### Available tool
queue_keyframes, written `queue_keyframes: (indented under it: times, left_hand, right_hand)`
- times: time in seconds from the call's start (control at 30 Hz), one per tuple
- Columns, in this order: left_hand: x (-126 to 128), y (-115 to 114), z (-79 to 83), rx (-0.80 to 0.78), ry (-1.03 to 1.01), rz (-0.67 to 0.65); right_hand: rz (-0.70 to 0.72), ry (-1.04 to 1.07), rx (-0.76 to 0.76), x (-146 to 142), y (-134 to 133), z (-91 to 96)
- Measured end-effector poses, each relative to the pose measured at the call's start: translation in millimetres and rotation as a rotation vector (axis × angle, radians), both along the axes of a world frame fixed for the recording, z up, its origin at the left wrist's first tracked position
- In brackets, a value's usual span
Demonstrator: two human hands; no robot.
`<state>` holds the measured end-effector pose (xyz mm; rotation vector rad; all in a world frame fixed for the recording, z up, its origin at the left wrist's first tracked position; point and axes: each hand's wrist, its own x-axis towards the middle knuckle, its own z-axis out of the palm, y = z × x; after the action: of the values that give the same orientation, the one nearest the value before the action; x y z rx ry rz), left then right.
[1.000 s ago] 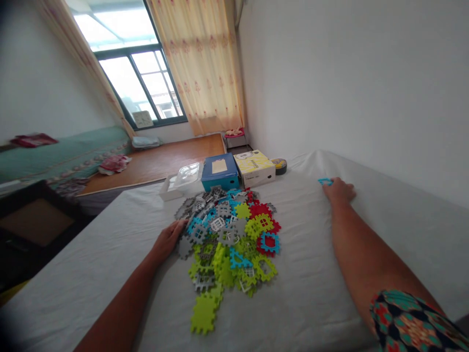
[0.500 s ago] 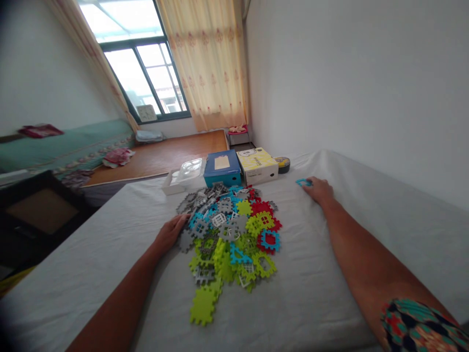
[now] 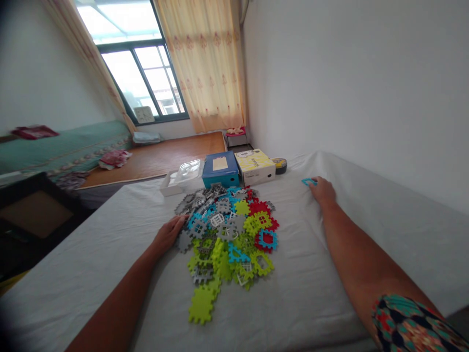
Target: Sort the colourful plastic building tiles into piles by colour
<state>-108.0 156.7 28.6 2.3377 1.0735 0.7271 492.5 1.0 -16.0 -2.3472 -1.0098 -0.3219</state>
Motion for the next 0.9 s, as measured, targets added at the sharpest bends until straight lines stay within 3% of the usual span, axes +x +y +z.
queue_keyframes:
  times: [0.17, 0.23, 0.3, 0.37, 0.43, 0.5, 0.57, 0.7, 0.9]
  left_hand:
    - [0, 0, -1.2, -0.012, -0.004, 0.000]
    - [0, 0, -1.1, -0.012, -0.008, -0.006]
    - [0, 0, -1.0, -0.015, -0.010, -0.009]
    - [0, 0, -1.0, -0.017, -0.011, -0.008]
    - [-1, 1, -1.0, -0.017, -0.013, -0.007]
    - [-1, 1, -0.8, -0.022, -0.012, -0.009]
    - [-2, 1, -0.5, -0.027, -0.013, -0.015]
    - [-2, -1, -0.1, -0.029, -0.015, -0.020]
    - [-1, -2, 2.1, -0.040, -0.012, -0.018]
  right_hand:
    - [-0.007, 0.014, -0.064, -5, -1, 2.2]
    - [-0.059, 0.002, -0.084, -13, 3, 9.5]
    - [-0.018, -0.005, -0.046, -29, 10, 21.8]
    - [0.183, 0.068, 0.010, -55, 21, 36.8]
    - [0.490, 0.244, 0.016, -89, 33, 50.2]
    - [0.778, 0.407, -0.037, -125, 41, 59.3]
    - [0.974, 0.489, -0.136, -154, 45, 64.2]
    - [1.138, 0.622, -0.328, -177, 41, 70.3]
    - [1.225, 0.921, -0.267, -179, 28, 89.2]
